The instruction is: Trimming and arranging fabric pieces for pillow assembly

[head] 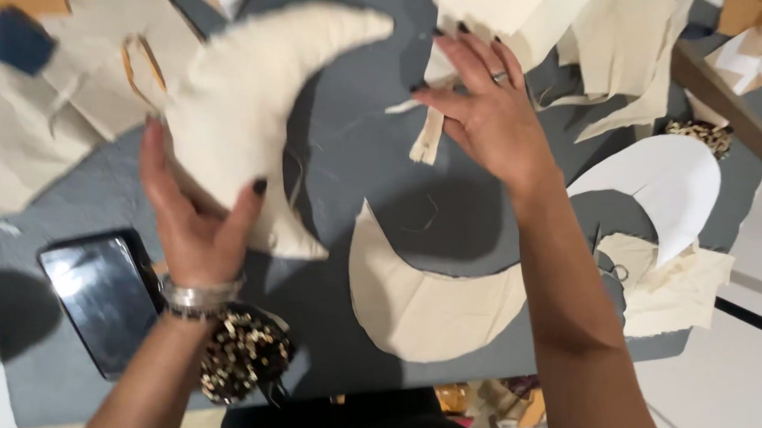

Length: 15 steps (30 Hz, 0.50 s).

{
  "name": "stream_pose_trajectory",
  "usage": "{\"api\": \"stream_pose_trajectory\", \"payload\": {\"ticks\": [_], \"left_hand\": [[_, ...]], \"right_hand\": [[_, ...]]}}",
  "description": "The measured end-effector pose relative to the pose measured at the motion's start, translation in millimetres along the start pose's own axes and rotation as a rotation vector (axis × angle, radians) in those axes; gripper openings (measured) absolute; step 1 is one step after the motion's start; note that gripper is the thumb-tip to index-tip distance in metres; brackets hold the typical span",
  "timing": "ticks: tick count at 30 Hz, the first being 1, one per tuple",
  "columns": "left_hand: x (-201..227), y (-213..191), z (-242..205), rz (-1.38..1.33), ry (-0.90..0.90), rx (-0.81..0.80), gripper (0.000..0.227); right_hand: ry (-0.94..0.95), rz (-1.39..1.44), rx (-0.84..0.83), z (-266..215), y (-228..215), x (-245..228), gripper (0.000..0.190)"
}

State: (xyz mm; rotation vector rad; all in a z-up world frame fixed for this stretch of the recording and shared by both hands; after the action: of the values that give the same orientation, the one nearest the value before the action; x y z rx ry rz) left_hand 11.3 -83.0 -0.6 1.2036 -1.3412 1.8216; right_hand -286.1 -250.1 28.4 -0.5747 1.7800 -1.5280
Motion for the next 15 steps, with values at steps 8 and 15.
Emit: {"api": "stream_pose_trajectory", "payload": {"ticks": [8,15], "left_hand": [[107,35,-20,0.301,0.189,0.118,0.074],[171,158,-73,-0.547,-0.138,-0.512,0.069]], "right_hand": [[0.070,0.954,0.831,-97,-90,23,0.014],[0.561,1.026,0.214,-167,-67,-29,0.027]]}}
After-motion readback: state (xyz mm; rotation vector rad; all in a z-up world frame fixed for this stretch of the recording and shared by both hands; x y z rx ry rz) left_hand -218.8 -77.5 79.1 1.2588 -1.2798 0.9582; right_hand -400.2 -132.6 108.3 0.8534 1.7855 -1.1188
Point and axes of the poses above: each hand's wrist, its own z-axis towards the middle knuckle, its own y-axis out of the palm, x = y × z, the point moved 7 cm from there along z, towards the middle knuckle, and after that the axes turned 2 degrees about -y, right-handed, at the moved point
